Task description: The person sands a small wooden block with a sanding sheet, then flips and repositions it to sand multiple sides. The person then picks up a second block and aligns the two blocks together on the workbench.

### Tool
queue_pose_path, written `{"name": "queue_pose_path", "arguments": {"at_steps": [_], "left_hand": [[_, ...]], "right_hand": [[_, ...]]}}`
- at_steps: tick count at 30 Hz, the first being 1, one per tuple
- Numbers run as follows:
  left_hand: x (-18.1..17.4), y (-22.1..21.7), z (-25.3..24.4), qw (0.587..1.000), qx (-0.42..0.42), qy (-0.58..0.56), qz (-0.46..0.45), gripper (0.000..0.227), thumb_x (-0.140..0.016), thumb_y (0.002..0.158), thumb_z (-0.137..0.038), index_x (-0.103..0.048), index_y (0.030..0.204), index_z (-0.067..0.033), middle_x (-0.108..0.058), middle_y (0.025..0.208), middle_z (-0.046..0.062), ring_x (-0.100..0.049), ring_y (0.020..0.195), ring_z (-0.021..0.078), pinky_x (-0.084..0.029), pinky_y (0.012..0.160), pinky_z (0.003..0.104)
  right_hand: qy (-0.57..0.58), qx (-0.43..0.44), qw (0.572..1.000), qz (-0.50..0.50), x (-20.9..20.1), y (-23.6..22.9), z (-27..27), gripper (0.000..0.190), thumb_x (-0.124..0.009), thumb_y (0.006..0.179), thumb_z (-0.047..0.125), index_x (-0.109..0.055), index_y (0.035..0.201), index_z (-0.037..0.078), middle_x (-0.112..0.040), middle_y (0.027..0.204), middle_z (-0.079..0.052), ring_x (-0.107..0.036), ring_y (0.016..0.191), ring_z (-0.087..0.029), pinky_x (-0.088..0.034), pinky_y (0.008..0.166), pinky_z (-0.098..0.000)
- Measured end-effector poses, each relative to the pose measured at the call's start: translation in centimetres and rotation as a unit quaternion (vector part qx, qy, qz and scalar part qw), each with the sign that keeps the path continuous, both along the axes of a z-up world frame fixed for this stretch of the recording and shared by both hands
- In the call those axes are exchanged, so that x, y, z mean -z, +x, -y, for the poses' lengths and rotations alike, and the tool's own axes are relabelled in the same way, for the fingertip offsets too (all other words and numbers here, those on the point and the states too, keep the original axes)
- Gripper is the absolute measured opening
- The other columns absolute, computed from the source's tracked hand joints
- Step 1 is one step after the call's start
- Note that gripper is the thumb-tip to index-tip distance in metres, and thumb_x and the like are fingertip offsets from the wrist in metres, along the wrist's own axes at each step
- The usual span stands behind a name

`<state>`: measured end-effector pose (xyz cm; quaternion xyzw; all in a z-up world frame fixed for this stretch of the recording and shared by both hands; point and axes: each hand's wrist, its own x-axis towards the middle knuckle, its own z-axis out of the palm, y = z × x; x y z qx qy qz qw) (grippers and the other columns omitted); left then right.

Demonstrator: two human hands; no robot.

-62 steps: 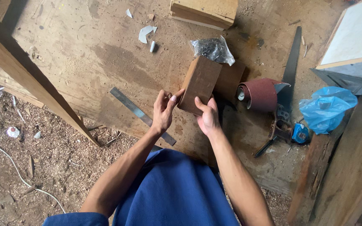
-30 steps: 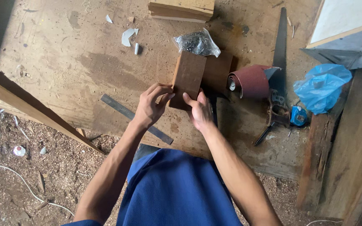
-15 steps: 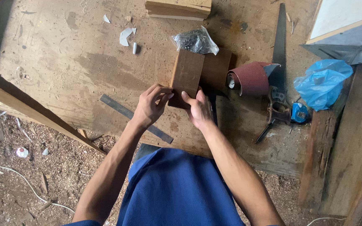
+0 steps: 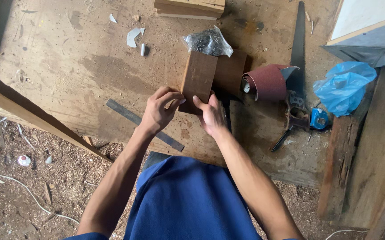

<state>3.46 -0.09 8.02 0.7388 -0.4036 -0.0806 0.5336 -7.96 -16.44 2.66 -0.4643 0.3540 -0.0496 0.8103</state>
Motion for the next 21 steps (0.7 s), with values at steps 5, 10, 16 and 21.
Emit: {"name": "queue_pose_path", "arguments": {"at_steps": [5,10,16,21], "left_hand": [[-0.5,0.0,-0.8,0.998,-0.069,-0.007,0.01,0.012,-0.076,0.091,0.002,-0.075,0.102,-0.0028,-0.072,0.103,0.011,-0.073,0.093,0.0253,-0.059,0.076,0.036],[-0.6,-0.3,-1.5,0.999,-0.023,-0.008,0.039,0.016,-0.075,0.09,0.003,-0.075,0.105,-0.0033,-0.073,0.104,0.01,-0.072,0.095,0.0257,-0.06,0.08,0.036],[-0.2,-0.2,-1.1,0.999,0.004,0.004,0.046,0.014,-0.075,0.092,0.002,-0.076,0.105,-0.0032,-0.073,0.105,0.009,-0.071,0.095,0.0249,-0.061,0.08,0.035],[-0.2,0.2,-0.9,0.998,0.017,0.005,0.057,0.014,-0.076,0.091,0.001,-0.076,0.104,-0.0025,-0.073,0.104,0.01,-0.07,0.095,0.0253,-0.061,0.08,0.035]], "right_hand": [[0.0,0.0,1.0,-0.006,0.0,-0.2,0.1,0.067,-0.078,0.085,0.024,-0.047,0.138,-0.003,-0.058,0.138,-0.022,-0.051,0.131,-0.031,-0.038,0.115,-0.0472],[-0.011,0.003,1.0,-0.002,0.0,0.0,0.0,0.066,-0.078,0.085,0.024,-0.048,0.137,-0.003,-0.058,0.139,-0.021,-0.05,0.132,-0.031,-0.036,0.115,-0.0476],[-0.003,0.0,1.0,-0.015,0.2,-0.1,0.1,0.068,-0.08,0.082,0.026,-0.047,0.135,-0.002,-0.058,0.137,-0.024,-0.05,0.133,-0.033,-0.037,0.116,-0.0506],[-0.015,-0.004,1.0,-0.022,0.5,-0.1,0.1,0.07,-0.081,0.081,0.028,-0.047,0.135,-0.003,-0.058,0.138,-0.024,-0.05,0.133,-0.032,-0.035,0.116,-0.05]]}}
